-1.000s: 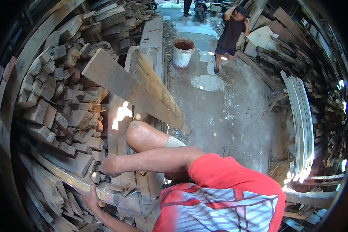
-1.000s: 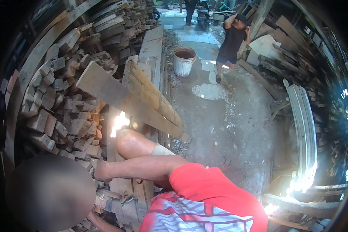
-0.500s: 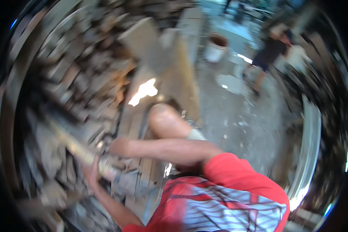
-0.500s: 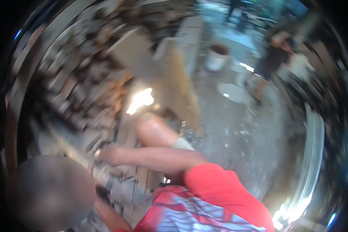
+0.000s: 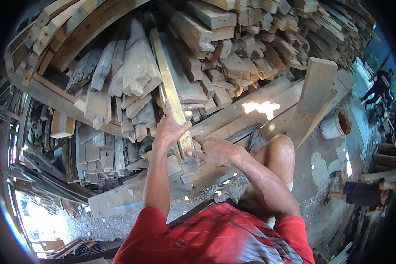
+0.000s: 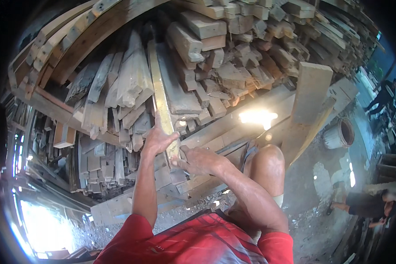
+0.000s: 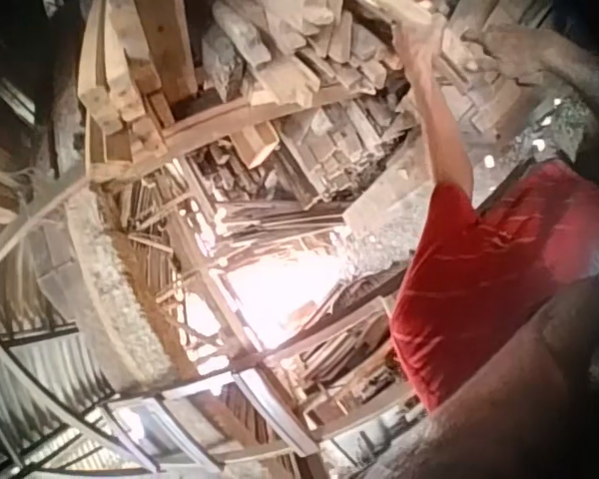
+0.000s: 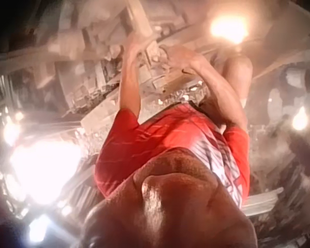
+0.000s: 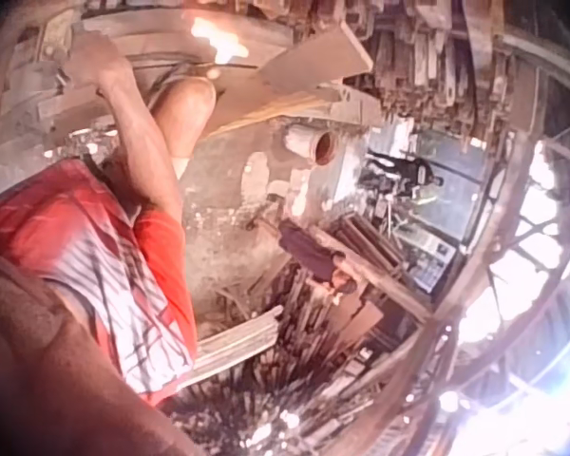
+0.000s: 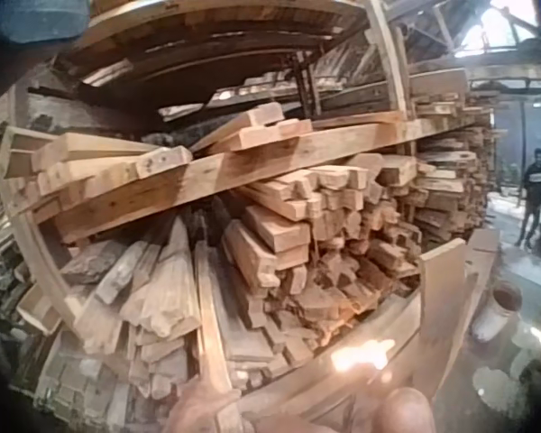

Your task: The person sorts through a stack of lumber, pulling out and shifting wooden planks by hand.

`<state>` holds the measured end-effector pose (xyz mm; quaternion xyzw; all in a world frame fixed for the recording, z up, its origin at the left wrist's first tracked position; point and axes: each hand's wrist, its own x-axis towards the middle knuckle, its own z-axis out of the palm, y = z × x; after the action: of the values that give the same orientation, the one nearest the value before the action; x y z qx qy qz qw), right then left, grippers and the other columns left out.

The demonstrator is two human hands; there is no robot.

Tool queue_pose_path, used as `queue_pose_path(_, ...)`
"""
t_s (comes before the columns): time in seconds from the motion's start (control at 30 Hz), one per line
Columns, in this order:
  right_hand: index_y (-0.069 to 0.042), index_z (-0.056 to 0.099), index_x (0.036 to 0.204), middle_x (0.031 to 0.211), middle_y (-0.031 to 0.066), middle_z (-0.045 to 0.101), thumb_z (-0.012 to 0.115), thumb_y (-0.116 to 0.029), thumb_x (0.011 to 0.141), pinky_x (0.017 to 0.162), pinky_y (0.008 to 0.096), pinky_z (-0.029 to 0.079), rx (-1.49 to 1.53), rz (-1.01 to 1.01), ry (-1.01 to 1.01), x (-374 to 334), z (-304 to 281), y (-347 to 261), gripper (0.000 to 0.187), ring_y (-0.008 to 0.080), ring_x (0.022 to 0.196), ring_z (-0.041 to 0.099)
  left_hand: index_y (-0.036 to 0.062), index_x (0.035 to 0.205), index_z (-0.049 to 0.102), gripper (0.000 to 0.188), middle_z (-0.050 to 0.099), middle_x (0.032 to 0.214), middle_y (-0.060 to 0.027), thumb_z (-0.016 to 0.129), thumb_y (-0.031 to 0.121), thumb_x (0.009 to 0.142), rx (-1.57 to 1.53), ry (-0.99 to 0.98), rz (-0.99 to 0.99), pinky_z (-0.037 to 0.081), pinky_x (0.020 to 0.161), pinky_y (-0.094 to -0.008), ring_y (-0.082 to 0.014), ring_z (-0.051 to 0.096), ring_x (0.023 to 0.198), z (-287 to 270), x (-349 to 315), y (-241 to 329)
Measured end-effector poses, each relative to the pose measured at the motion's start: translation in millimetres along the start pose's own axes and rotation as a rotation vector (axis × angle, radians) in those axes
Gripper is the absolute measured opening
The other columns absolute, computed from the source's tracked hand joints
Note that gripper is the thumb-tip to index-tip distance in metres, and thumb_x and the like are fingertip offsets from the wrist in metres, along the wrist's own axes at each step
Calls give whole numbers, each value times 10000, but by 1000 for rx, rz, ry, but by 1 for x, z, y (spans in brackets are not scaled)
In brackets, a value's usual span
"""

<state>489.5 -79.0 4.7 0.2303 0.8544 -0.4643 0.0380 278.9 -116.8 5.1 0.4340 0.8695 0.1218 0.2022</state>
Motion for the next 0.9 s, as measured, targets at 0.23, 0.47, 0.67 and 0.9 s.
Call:
queue_pose_path(0.23,36,454,1310,1091,308,696,639,-577,952,957,568,510,-78,-47,-54,5,4,8,734,478,1075,670,45,1646,-34,1276,667,1234,-333,759,437,728,38,-4,28,539,1035,-457,-460,677,1124,5,2,5)
queue_pose_path(0.47,133,384,1351,1075,348,672,640,-633,940,934,529,529,-102,-104,-41,10,9,8,907,480,1074,666,5,1638,-4,1258,636,1296,-345,779,406,738,-3,-17,14,500,1063,-460,-468,639,1199,-1,-1,11)
queue_pose_path(0.67,112,420,1277,1055,347,672,663,-603,938,899,547,530,-105,-118,-15,13,16,6,827,492,1030,669,6,1638,0,1261,641,1293,-338,780,419,738,-31,-15,32,491,1076,-464,-469,639,1201,-1,-2,8)
queue_pose_path(0.9,133,407,1272,1013,356,674,688,-554,938,867,561,541,-96,-124,20,12,18,4,814,510,993,675,12,1642,35,1250,634,1306,-342,784,418,728,-9,-6,11,486,1091,-454,-468,629,1222,0,0,6)
